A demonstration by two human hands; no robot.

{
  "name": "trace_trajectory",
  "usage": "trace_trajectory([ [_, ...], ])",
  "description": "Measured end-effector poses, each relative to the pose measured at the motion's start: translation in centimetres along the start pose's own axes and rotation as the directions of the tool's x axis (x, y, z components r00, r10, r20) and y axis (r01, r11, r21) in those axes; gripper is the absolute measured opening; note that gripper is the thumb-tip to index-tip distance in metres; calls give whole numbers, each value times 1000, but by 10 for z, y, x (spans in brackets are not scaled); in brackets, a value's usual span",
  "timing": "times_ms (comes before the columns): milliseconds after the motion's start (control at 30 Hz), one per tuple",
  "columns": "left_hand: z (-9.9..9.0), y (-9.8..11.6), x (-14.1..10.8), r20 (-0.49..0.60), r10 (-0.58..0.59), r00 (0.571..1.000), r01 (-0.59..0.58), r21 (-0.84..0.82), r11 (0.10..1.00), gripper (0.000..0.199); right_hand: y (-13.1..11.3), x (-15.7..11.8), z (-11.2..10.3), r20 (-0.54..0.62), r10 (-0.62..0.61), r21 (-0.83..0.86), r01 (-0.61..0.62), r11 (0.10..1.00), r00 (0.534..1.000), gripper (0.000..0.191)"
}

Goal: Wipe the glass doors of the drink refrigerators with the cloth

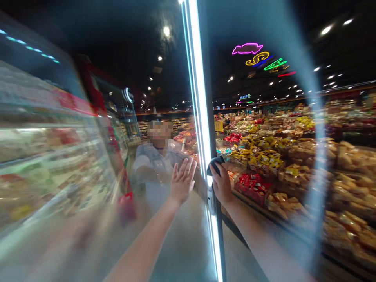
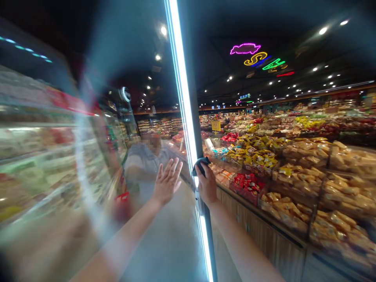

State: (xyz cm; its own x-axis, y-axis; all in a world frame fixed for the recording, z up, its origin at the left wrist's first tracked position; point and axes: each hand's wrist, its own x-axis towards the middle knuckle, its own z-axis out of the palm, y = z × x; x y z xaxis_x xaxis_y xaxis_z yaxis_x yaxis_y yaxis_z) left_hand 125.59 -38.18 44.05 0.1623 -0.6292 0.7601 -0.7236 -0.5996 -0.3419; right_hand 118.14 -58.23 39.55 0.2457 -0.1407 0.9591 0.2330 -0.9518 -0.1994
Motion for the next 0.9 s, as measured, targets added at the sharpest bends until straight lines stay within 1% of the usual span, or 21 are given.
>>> trace_trajectory([
  [67,0,8,14,12,15,1000,-16,10,1000,87,4,12,-2,-3,-11,53,11,999,1000,54],
  [133,-2,13,30,9,16,1000,-16,28,999,87,6,38,-5,-10,-21,110,22,994,1000,53],
  [200,-5,16,45,-8,21,1000,-20,52,998,87,9,69,-9,-8,-39,171,40,985,999,52],
  [333,-12,16,75,-50,24,998,-19,90,996,83,12,126,-15,-5,-112,269,109,957,994,48],
  [500,-16,11,108,-99,29,995,-15,137,990,75,14,183,-20,-27,-229,299,227,927,973,48],
  [633,-16,4,126,-138,66,988,-43,161,986,75,13,233,-22,-45,-291,300,291,908,956,48],
  [733,-19,-1,134,-158,77,984,-48,180,983,70,11,273,-23,-84,-321,313,331,890,943,46],
  [833,-24,-5,143,-150,69,986,-39,198,979,68,9,311,-23,-119,-359,330,377,865,926,44],
  [900,-28,-8,153,-150,42,988,-11,207,978,69,6,335,-23,-138,-370,328,395,858,919,44],
])
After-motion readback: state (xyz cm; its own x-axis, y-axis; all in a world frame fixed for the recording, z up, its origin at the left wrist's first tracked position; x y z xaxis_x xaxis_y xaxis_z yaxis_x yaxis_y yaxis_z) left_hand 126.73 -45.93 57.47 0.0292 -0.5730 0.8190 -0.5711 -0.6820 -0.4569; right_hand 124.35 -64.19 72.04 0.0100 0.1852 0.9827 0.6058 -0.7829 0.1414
